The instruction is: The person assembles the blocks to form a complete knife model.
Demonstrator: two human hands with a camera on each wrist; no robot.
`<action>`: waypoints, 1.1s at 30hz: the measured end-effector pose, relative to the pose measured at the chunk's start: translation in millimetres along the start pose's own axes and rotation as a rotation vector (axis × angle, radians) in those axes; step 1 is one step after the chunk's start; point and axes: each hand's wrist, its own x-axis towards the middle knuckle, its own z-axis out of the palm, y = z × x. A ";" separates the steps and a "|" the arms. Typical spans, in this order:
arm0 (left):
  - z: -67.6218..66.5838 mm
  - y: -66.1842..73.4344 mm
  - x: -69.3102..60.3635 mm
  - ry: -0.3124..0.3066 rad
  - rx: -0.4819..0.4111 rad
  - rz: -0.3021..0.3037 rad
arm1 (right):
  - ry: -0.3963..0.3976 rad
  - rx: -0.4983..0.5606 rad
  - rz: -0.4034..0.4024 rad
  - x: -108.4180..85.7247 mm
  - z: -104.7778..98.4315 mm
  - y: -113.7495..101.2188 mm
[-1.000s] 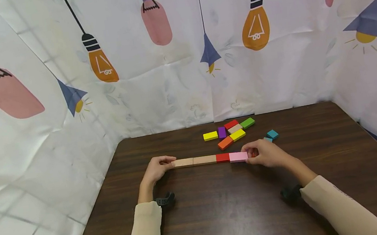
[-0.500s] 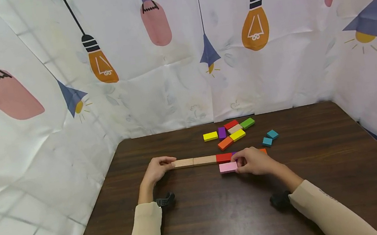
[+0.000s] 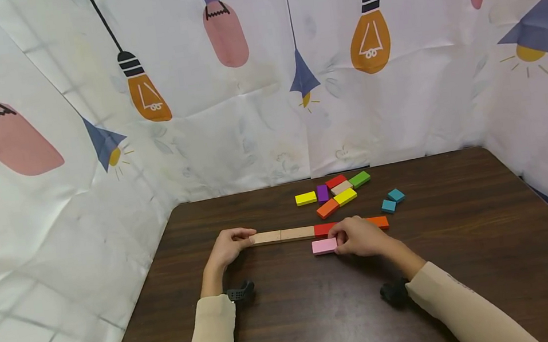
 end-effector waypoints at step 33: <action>0.6 -1.5 0.7 -0.004 0.001 0.006 | 0.014 -0.017 0.087 17.8 10.1 -14.9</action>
